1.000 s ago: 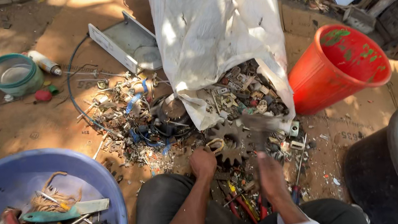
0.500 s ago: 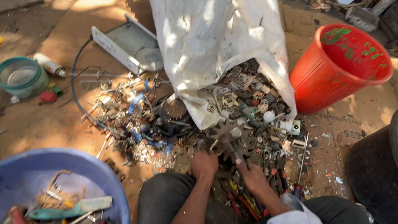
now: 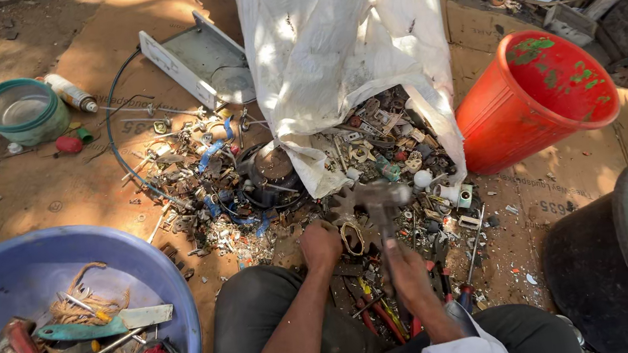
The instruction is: The person sits on the ground and uses a hammer to strike a metal gear-like object, attempting to separate a brass ring from it. The person repeatedly hits the object and adjusts its position on the ground, surrounded by various scrap metal parts and tools.
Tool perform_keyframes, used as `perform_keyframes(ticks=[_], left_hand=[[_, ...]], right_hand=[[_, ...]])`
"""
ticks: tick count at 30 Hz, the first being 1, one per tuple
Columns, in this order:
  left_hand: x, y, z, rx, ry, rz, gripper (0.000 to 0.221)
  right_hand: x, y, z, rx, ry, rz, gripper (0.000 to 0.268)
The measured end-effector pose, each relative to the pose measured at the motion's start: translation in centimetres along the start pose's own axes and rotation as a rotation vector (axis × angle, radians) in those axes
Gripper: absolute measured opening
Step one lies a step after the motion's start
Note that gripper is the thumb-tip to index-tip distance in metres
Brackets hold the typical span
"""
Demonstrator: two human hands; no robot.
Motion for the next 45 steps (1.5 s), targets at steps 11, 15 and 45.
perform_keyframes(ticks=[11,15,45], left_hand=[[0.6,1.7,-0.4,-0.008,0.156,0.040,0.022],[-0.3,1.3,0.3,0.010,0.062,0.011,0.019],[-2.5,1.8,1.7,0.070,-0.057,-0.080,0.024]], right_hand=[[-1.1,-3.6,-2.8,0.208,-0.426,-0.380,0.057],[2.4,-2.7,-1.1,0.221,-0.225,-0.701,0.068],[-6.3,-1.0,-5.6,0.223,-0.854,-0.423,0.059]])
Point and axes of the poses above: each hand's wrist, its own z-axis towards the middle knuckle, its own y-axis out of the palm, x = y × z, the point moved 8 cm from there along z, towards the middle knuckle, and after that the axes turned 8 degrees about x, right-handed, at the moved point
